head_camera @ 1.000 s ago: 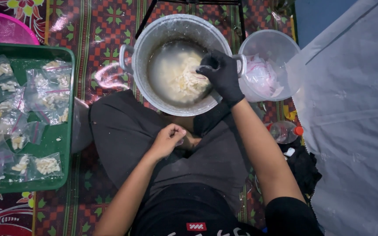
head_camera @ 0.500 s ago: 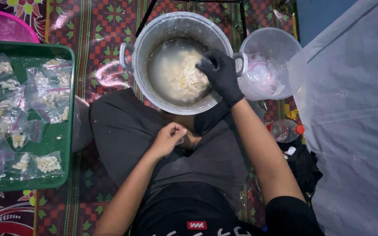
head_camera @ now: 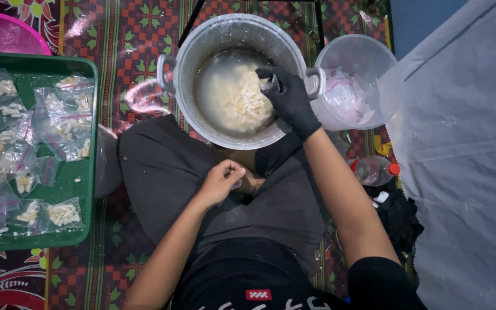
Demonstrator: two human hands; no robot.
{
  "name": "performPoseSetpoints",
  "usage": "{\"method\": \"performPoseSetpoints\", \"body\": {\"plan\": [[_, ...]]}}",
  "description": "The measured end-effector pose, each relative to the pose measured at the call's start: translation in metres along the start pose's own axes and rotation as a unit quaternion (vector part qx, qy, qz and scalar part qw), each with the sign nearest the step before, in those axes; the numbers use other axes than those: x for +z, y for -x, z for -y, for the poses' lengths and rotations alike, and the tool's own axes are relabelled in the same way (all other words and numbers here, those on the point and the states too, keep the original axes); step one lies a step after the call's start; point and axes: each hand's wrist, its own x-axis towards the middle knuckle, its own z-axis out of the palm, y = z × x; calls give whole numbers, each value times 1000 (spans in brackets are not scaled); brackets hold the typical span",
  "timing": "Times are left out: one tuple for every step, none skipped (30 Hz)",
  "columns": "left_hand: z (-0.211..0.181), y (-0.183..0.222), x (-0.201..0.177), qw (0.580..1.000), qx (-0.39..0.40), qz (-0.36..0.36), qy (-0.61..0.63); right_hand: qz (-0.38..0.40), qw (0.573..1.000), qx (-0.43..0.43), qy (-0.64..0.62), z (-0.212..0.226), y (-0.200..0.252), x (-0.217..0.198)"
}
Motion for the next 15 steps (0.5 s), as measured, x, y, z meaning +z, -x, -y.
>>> {"method": "performPoseSetpoints", "body": {"plan": [[-1, 1, 0, 1000, 0, 0, 0, 0, 1000, 0, 0, -10, -1, 3], [-3, 2, 1, 1000, -1, -4, 7, -4, 1000, 13, -19, -21, -3, 6], [-4, 3, 1, 1000, -2, -8, 13, -7, 999, 26, -38, -31, -4, 9], [-4, 3, 1, 1000, -2, -8, 14, -6, 999, 26, -38, -31, -4, 10], [-4, 3, 0, 1000, -4, -4, 15, -21, 998, 42, -30, -31, -5, 11], [-4, 2, -1, 1000, -6, 1, 16, -35, 997, 59, -22, -31, -5, 12], [-2, 1, 0, 1000, -6, 1, 16, -35, 997, 59, -22, -32, -7, 12], [1, 0, 0, 1000, -4, 1, 17, -49, 996, 66, -30, -34, -8, 12], [4, -1, 0, 1000, -2, 1, 16, -64, 995, 73, -38, -35, -10, 12], [3, -1, 0, 1000, -2, 1, 16, -64, 995, 73, -38, -35, -8, 11], [2, -1, 0, 1000, -3, 2, 16, -87, 992, 72, -55, -35, -7, 9], [1, -1, 0, 1000, -4, 2, 15, -109, 989, 71, -71, -35, -6, 8], [0, 0, 0, 1000, -4, 2, 15, -109, 989, 72, -71, -34, -6, 5], [0, 0, 0, 1000, -7, 1, 23, -112, 990, 70, -54, -33, -6, 3], [-1, 0, 1, 999, -10, -1, 31, -115, 990, 69, -37, -31, -6, 0]]}}
